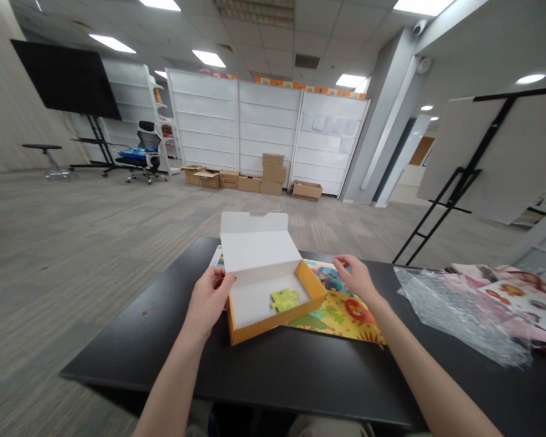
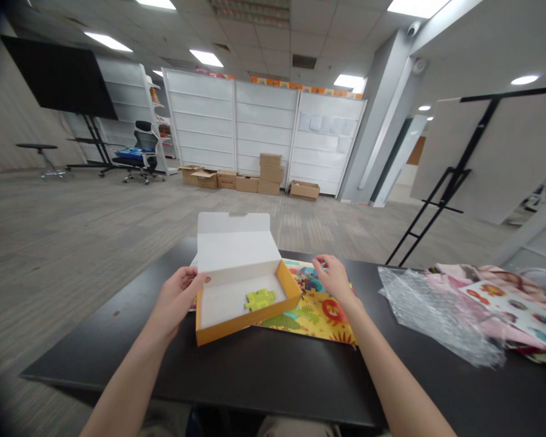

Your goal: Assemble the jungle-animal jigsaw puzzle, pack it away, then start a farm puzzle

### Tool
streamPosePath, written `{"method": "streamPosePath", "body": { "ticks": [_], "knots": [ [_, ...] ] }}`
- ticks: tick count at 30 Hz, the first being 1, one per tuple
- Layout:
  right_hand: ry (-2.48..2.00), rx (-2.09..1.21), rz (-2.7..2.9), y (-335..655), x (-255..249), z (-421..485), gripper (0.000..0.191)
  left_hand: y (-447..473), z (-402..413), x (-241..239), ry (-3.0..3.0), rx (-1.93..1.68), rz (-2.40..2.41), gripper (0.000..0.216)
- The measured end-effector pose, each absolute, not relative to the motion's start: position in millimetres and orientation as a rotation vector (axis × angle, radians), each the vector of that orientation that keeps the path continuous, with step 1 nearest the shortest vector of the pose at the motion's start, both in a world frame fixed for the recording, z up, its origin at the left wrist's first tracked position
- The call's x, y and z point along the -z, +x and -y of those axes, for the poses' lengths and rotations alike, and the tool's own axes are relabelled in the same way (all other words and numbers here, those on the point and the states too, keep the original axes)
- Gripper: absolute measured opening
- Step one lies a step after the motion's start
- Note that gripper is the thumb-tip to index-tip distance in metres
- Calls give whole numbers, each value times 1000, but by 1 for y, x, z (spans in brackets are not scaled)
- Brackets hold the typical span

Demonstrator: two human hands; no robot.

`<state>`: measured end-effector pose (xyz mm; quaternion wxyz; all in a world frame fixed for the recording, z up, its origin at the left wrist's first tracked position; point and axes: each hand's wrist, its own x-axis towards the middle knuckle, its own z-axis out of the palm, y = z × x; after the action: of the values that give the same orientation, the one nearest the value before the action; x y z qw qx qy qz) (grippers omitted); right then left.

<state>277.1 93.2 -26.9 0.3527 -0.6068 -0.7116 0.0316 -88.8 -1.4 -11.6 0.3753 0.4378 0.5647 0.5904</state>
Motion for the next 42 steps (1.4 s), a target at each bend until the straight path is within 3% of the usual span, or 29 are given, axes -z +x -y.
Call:
{"method": "streamPosePath", "body": {
  "ticks": [6, 12, 27, 42],
  "knots": [
    [-1746, -61, 2130, 292, 58, -113, 44, -88, -1, 14, 1112, -1525, -1418, 44],
    [-1709, -138, 2200, 300, 49, -124, 34, -89, -3, 14, 1131, -1505, -1407, 39],
    [-1449, -718, 1568, 315, 55, -131, 59, -90, -2, 12, 1128, -1502, -1416, 40],
    [-1520, -669, 1266, 278, 48, -129, 20, -91, 0, 13, 1167, -1504, -1415, 39]
  ]
}}
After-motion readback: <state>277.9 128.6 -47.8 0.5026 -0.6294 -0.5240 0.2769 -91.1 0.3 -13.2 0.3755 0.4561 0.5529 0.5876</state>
